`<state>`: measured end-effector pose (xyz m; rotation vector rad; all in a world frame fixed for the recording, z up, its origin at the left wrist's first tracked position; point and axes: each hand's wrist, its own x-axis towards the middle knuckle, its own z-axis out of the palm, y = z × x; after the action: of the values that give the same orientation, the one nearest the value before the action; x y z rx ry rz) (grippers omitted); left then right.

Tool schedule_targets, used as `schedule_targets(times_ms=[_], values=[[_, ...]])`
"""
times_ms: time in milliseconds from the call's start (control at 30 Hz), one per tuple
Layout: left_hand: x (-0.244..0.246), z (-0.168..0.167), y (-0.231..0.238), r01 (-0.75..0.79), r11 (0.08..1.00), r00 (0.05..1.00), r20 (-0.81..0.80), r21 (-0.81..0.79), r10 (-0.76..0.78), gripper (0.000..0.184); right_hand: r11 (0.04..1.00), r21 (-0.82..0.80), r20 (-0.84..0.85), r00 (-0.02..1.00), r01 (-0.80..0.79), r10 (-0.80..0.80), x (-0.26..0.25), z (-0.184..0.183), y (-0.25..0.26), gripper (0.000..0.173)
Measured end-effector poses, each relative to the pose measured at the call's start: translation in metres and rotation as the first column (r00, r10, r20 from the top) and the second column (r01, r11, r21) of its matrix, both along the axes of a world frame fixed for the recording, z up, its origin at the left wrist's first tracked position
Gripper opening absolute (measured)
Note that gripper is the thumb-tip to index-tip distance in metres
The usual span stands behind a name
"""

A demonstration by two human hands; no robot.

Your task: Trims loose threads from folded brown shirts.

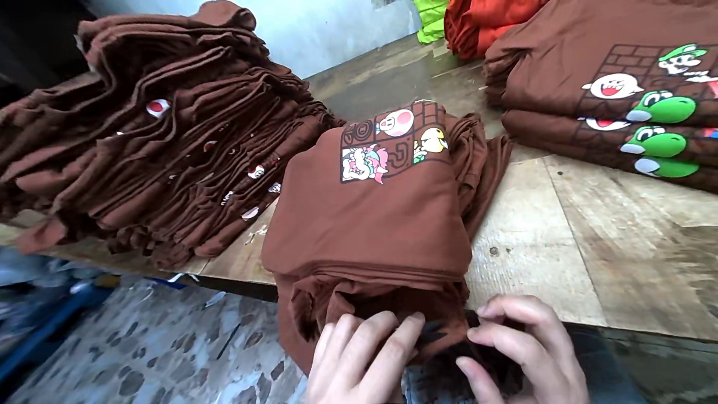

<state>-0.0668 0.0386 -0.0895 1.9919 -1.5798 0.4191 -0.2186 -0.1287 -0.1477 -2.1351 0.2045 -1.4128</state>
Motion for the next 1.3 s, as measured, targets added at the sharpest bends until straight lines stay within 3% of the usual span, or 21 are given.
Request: schedule_targets(times_ms=[233, 300, 400, 600, 800, 1067, 1200, 1300], values=[[-0.002, -0.003, 0.004, -0.069, 0.997, 0.995, 0.067, -0.039, 0.072, 0.028, 0.984, -0.086, -0.043, 0.986, 0.154, -0.158, -0.004, -0.014, -0.001, 0.044], [-0.005, -0.006, -0.002, -0.053, 0.998, 0.996, 0.073, -0.04, 0.056, 0.028, 0.957, -0.164, -0.037, 0.968, 0.24, -0.25, -0.001, -0.018, 0.0, 0.033], [-0.006, -0.007, -0.006, -0.024, 0.998, 0.997, 0.075, -0.062, 0.029, 0.027, 0.956, -0.174, -0.003, 0.97, 0.238, -0.242, -0.001, -0.019, -0.002, 0.012], [-0.008, -0.002, -0.009, -0.029, 0.998, 0.995, 0.094, -0.063, 0.035, 0.028, 0.976, 0.001, 0.01, 0.976, 0.216, -0.216, 0.002, -0.01, -0.001, 0.01], [-0.01, -0.004, -0.017, 0.001, 0.998, 0.996, 0.091, -0.064, 0.005, 0.027, 0.976, 0.027, 0.027, 0.976, 0.216, -0.217, 0.007, -0.008, 0.0, 0.011], [-0.021, -0.001, -0.033, 0.007, 0.999, 0.979, 0.203, -0.043, 0.002, 0.028, 0.985, 0.031, 0.037, 0.985, 0.168, -0.169, 0.003, -0.005, 0.0, 0.012], [-0.017, 0.002, -0.03, -0.046, 0.994, 0.998, 0.037, -0.103, 0.05, 0.023, 0.996, -0.041, 0.015, 0.997, 0.075, -0.075, -0.006, -0.01, -0.007, 0.015], [-0.004, 0.0, -0.027, -0.127, 0.979, 0.991, -0.063, -0.161, 0.118, 0.02, 0.99, -0.115, -0.036, 0.995, 0.085, -0.09, 0.003, -0.012, -0.005, 0.039]])
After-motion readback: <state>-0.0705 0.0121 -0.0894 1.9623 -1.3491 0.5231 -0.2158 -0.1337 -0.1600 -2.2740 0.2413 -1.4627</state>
